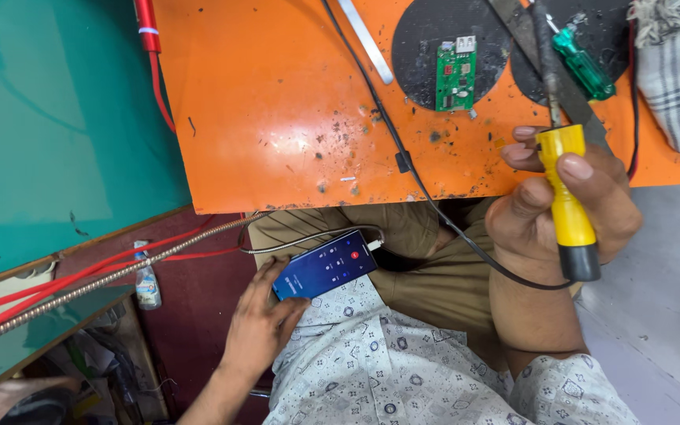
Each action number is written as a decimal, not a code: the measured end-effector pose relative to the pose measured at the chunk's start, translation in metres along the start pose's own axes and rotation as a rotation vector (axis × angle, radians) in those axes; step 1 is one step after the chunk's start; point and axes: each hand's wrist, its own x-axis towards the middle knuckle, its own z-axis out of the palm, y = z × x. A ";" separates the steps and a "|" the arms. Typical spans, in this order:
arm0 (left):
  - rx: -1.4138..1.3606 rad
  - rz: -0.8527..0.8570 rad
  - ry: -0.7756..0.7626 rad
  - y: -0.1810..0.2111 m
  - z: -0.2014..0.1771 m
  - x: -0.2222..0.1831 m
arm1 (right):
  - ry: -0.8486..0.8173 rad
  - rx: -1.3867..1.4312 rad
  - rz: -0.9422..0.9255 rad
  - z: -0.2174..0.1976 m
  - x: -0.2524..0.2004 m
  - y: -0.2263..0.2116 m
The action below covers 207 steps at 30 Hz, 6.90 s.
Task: The person uses a soldering iron to apply solder to components on a small circuit board, moving the board and wires by hand to position them for repair.
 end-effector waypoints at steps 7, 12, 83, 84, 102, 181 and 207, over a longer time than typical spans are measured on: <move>0.015 0.043 -0.085 -0.003 -0.008 0.011 | -0.062 -0.116 -0.008 -0.007 -0.002 -0.002; 0.017 0.026 -0.087 -0.001 -0.004 0.010 | -0.040 -0.102 -0.008 -0.005 -0.002 -0.001; -0.381 0.142 0.550 0.087 -0.088 0.188 | -0.127 0.094 0.397 0.024 0.149 0.028; -0.405 0.189 0.499 0.099 -0.090 0.194 | -0.133 0.077 0.429 0.024 0.150 0.028; -0.252 0.349 0.298 0.154 -0.093 0.242 | 0.317 0.743 0.497 0.000 -0.010 -0.018; -0.437 0.499 0.186 0.126 -0.075 0.243 | -0.238 -0.119 0.093 0.005 0.035 -0.018; -0.229 0.360 0.304 0.126 -0.072 0.274 | -0.063 -0.262 0.169 -0.007 0.005 -0.014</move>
